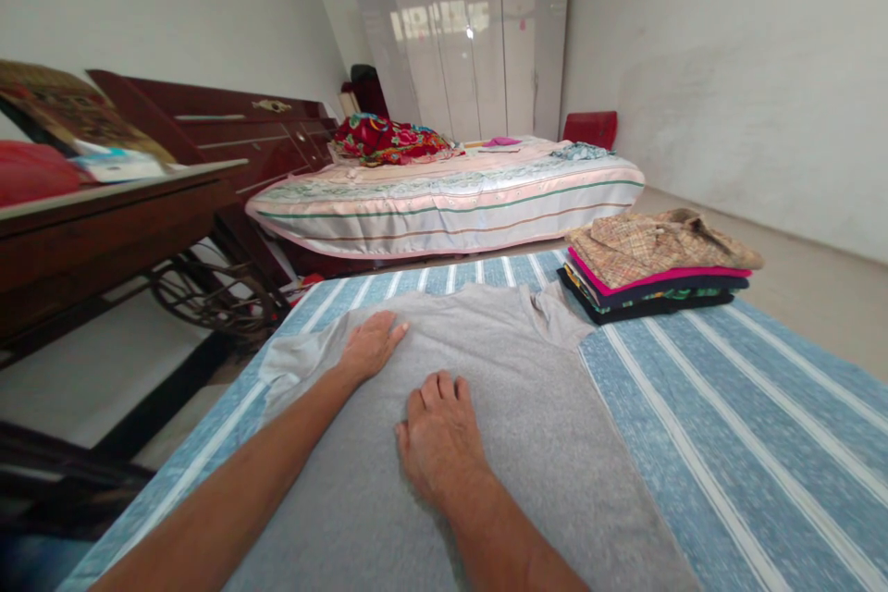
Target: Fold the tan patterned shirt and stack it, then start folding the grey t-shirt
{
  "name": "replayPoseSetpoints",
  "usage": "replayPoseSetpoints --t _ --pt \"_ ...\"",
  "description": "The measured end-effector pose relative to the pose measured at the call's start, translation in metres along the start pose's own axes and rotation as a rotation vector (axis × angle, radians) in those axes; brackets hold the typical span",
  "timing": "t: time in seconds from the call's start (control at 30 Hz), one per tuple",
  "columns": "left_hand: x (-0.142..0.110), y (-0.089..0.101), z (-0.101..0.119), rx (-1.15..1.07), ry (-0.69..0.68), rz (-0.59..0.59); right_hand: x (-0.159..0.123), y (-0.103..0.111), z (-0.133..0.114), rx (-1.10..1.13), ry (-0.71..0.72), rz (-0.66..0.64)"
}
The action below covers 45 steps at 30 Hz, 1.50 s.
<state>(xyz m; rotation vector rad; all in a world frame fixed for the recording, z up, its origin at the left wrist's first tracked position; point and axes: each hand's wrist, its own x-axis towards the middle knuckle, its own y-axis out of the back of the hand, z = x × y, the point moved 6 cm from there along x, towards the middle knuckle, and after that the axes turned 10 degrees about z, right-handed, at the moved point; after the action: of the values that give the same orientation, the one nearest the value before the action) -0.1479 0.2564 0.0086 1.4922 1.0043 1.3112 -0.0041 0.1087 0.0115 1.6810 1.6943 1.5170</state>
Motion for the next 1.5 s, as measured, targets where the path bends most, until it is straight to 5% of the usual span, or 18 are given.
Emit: replayPoseSetpoints --t 0.2,0.4,0.67,0.93,1.13,1.5 --pt "-0.002 0.003 -0.01 0.029 0.02 -0.061 0.0 0.001 0.0 0.01 0.007 0.004" --pt "-0.005 0.011 0.001 0.106 0.044 0.014 0.0 0.001 -0.001 0.004 0.018 0.007" --pt "-0.01 -0.003 0.006 0.047 0.156 -0.211 0.002 0.002 -0.001 0.019 0.011 0.011" --pt "-0.008 0.004 0.043 0.031 0.129 -0.056 0.002 0.005 -0.001 0.035 -0.008 0.025" --pt "-0.012 -0.008 0.043 0.008 0.155 -0.007 0.002 0.004 0.001 0.032 -0.01 0.031" --pt "-0.016 0.001 0.048 -0.045 0.167 0.045 0.0 0.001 -0.001 -0.05 0.011 0.021"
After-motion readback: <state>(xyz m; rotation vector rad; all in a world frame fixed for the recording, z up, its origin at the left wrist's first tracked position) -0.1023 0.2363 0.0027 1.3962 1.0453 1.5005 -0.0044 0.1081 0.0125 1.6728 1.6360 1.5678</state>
